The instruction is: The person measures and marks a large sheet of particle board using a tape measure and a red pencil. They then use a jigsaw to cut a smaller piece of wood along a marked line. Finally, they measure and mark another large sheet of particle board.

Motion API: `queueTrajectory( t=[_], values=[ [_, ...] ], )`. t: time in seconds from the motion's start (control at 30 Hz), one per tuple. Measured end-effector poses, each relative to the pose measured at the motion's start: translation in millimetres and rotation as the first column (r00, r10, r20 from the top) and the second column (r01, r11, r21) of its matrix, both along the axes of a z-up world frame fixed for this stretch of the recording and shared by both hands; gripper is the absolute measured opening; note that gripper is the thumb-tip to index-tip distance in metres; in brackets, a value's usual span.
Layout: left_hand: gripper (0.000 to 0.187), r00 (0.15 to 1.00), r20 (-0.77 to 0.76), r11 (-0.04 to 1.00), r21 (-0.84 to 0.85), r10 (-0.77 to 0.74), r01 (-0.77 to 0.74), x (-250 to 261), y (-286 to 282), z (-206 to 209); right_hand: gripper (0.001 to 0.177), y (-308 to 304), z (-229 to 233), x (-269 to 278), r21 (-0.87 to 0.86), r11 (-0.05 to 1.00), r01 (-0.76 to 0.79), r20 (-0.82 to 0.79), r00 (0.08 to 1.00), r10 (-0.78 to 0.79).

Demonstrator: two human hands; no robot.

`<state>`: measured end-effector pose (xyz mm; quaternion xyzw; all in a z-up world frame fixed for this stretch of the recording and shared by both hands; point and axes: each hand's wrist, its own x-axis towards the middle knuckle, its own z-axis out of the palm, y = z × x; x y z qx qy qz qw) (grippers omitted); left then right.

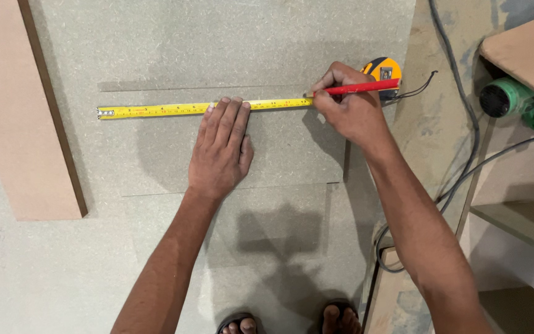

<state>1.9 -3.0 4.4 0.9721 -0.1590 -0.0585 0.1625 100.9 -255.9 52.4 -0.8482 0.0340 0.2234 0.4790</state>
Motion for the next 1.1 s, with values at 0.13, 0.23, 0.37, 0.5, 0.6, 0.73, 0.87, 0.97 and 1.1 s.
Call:
queueTrajectory(
  t=[0.13,0.23,0.37,0.5,0.6,0.73,0.87,0.97,1.1],
  values=[
    [0.06,1.0,-0.004,1.0,-0.006,0.001,-0.001,-0.7,1.1,-0.1,0.004,0.1,-1.9,-0.8,0.09,0.996,-0.007,0.095,0.995,-0.002],
    [0.06,1.0,0.007,1.0,0.007,0.0,0.0,-0.1,0.8,-1.6,0.005,-1.8,-3.5,-0.8,0.093,0.995,-0.028,0.089,0.996,0.019],
    [0.06,1.0,0.012,1.0,-0.017,0.005,-0.004,0.3,0.6,0.6,0.004,-3.1,-4.0,-0.1,0.045,0.997,-0.057,0.094,0.994,0.053],
    [0.059,1.0,0.008,0.999,-0.042,0.012,-0.011,1.0,0.8,3.4,0.005,-2.9,-6.3,-0.7,0.124,0.992,-0.01,0.081,0.997,-0.001],
    [0.059,1.0,0.0,0.999,-0.047,0.012,-0.012,0.9,0.4,3.2,0.002,-2.6,-8.6,-2.2,0.17,0.985,-0.01,0.153,0.988,-0.017],
    [0.059,1.0,0.006,1.0,-0.028,0.008,-0.008,0.7,-0.3,1.6,0.004,-3.2,-7.1,-1.9,0.127,0.992,-0.014,0.117,0.993,-0.001],
    [0.058,1.0,0.005,1.0,-0.029,0.01,-0.009,-0.1,0.7,1.2,0.005,-2.0,-2.6,-1.2,0.045,0.998,-0.042,0.09,0.995,0.037],
    [0.058,1.0,0.013,1.0,-0.018,0.009,-0.009,-0.5,0.4,-0.3,0.004,0.4,-2.6,-0.9,0.043,0.999,0.006,0.064,0.998,-0.009],
    [0.058,1.0,0.011,1.0,-0.005,0.007,-0.007,-0.7,-0.3,-0.4,0.003,-0.1,-8.6,-1.0,0.127,0.991,0.042,0.122,0.991,-0.058]
  ],
)
